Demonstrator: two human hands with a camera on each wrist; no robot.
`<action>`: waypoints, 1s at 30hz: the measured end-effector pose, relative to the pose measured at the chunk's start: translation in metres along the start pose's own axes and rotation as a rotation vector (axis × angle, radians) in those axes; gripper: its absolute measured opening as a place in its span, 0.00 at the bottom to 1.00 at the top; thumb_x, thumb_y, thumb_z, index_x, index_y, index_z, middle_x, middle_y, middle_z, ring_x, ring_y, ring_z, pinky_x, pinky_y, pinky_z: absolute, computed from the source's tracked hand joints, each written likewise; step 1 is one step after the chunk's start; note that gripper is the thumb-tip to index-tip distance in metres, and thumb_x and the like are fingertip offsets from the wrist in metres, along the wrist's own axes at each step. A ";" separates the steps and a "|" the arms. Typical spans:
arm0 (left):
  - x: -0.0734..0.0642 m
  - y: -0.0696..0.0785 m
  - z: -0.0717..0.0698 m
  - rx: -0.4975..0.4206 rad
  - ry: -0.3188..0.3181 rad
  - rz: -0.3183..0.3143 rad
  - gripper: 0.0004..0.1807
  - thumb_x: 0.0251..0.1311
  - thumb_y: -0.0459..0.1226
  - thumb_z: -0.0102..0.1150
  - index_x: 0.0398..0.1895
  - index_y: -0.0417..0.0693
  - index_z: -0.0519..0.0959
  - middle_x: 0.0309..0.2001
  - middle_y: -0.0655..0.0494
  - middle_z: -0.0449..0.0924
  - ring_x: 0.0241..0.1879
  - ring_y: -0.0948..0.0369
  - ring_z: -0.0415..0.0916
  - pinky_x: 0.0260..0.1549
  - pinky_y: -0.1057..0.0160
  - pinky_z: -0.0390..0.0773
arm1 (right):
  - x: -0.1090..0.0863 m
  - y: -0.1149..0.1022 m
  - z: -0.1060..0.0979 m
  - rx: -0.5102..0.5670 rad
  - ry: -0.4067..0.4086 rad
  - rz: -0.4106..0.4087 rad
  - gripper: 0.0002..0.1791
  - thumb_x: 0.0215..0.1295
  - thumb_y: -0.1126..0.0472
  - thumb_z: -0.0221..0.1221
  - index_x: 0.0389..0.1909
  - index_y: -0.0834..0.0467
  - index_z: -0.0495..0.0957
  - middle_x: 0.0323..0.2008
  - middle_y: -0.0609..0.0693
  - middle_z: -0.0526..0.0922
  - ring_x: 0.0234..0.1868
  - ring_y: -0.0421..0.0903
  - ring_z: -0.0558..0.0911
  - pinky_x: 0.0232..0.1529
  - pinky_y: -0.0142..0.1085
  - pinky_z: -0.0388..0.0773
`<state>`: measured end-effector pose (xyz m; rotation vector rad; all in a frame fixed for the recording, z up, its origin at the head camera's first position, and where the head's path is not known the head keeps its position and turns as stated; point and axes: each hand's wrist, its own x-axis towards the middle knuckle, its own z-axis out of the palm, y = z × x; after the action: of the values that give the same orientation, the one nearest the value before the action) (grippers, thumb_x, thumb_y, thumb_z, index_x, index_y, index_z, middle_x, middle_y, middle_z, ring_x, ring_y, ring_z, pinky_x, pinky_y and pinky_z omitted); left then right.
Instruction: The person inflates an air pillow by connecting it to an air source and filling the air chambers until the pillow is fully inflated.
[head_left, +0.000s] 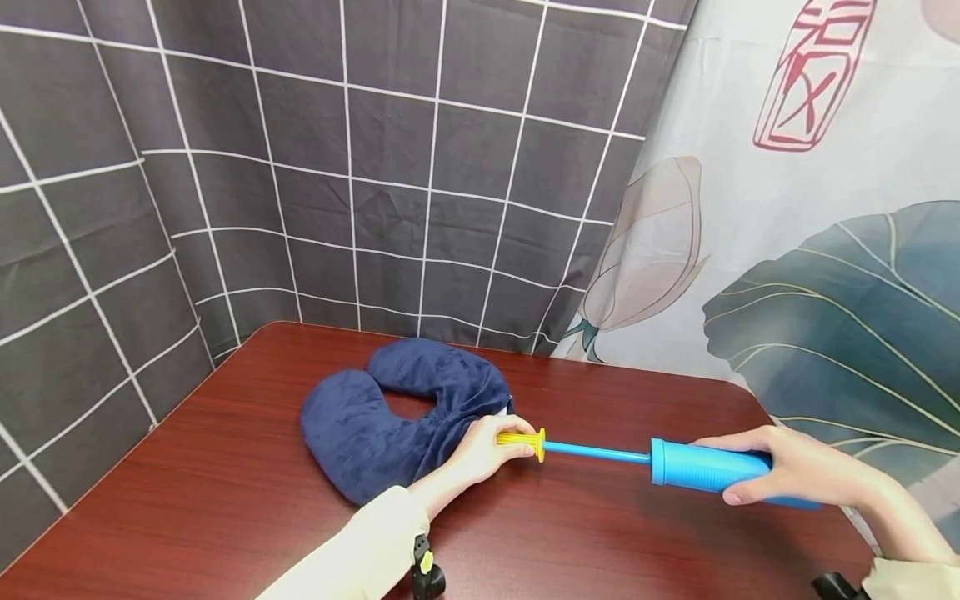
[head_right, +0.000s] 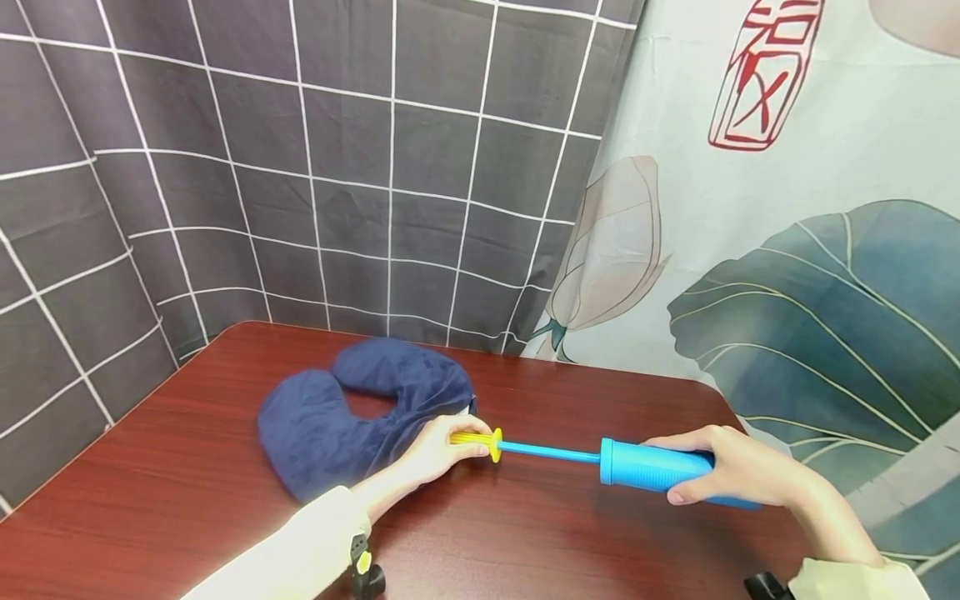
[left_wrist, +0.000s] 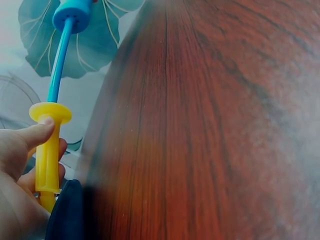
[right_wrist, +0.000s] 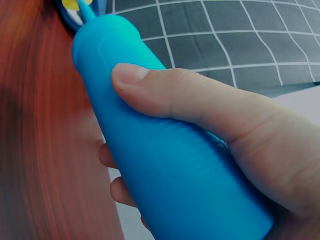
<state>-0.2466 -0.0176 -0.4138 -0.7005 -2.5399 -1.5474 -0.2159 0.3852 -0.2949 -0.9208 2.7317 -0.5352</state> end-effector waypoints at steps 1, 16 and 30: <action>0.000 0.000 0.001 0.002 0.002 0.001 0.11 0.56 0.40 0.70 0.42 0.47 0.86 0.42 0.53 0.88 0.41 0.57 0.78 0.41 0.68 0.74 | 0.001 0.000 0.000 -0.009 0.004 0.006 0.32 0.59 0.53 0.69 0.65 0.42 0.74 0.51 0.34 0.82 0.40 0.28 0.75 0.32 0.29 0.69; 0.002 -0.001 0.001 -0.033 0.009 -0.019 0.11 0.55 0.39 0.70 0.41 0.46 0.86 0.41 0.52 0.88 0.40 0.59 0.79 0.40 0.71 0.75 | 0.037 -0.019 0.015 -0.005 0.046 -0.095 0.31 0.55 0.49 0.71 0.62 0.46 0.78 0.48 0.39 0.85 0.39 0.29 0.77 0.33 0.29 0.72; 0.002 0.000 0.002 -0.056 0.013 -0.028 0.11 0.56 0.38 0.70 0.41 0.45 0.86 0.41 0.52 0.88 0.40 0.60 0.79 0.40 0.72 0.75 | 0.076 -0.038 0.030 0.013 0.010 -0.075 0.30 0.54 0.46 0.71 0.60 0.48 0.79 0.46 0.43 0.86 0.38 0.31 0.77 0.34 0.30 0.74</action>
<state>-0.2478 -0.0158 -0.4144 -0.6624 -2.5168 -1.6321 -0.2457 0.3029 -0.3129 -1.0235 2.7083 -0.5712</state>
